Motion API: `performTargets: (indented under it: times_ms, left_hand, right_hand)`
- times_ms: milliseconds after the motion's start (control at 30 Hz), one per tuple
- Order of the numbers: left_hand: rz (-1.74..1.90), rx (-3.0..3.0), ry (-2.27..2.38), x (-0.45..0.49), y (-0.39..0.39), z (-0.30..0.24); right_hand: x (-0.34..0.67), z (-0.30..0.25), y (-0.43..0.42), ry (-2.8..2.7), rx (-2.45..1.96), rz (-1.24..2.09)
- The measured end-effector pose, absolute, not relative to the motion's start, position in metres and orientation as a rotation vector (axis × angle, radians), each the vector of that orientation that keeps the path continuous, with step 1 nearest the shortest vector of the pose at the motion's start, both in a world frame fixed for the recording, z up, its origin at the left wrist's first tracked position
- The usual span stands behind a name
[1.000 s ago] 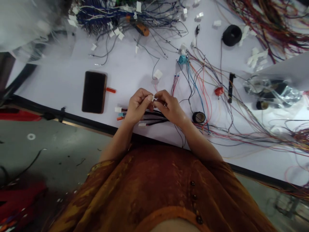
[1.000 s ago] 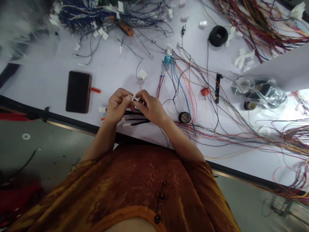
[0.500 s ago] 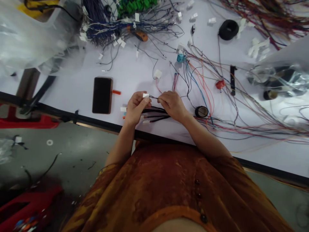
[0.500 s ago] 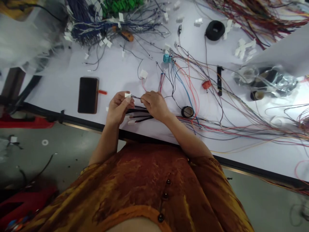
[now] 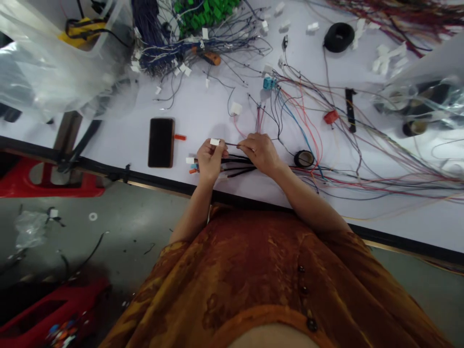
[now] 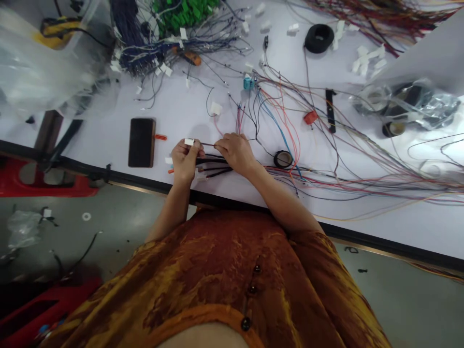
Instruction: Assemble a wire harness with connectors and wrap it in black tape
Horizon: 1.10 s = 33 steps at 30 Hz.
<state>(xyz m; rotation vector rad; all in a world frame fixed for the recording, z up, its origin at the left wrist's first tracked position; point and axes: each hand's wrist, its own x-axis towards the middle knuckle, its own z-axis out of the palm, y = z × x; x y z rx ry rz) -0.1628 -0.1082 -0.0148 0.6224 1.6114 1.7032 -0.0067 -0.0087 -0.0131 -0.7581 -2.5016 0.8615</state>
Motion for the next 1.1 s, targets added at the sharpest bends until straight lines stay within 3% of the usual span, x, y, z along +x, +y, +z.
performTargets:
  times_ms: [300,500,667,767,933,1100]
  left_hand:
    - [1.727,0.409,1.35,-0.164,-0.101,-0.007]
    - [1.735,0.494,1.463,-0.17,-0.099,-0.017]
    - [1.749,0.636,1.533,-0.17,-0.1,-0.017]
    - [1.732,0.839,1.569,-0.163,-0.103,-0.003]
    - [1.666,1.144,1.643,-0.15,-0.106,0.012]
    - [1.674,1.397,1.809,-0.148,-0.106,0.01]
  right_hand:
    - [0.041,0.006,-0.009,-2.367,-0.966,0.781]
    - [0.141,0.0,0.015,-2.403,-1.491,0.534]
    - [0.129,0.005,0.018,-2.341,-1.539,0.34]
    - [0.089,0.026,0.013,-2.152,-1.355,0.524]
    - [0.022,0.052,-0.001,-1.951,-0.949,1.109]
    - [-0.007,0.047,-0.015,-1.793,-0.911,1.365]
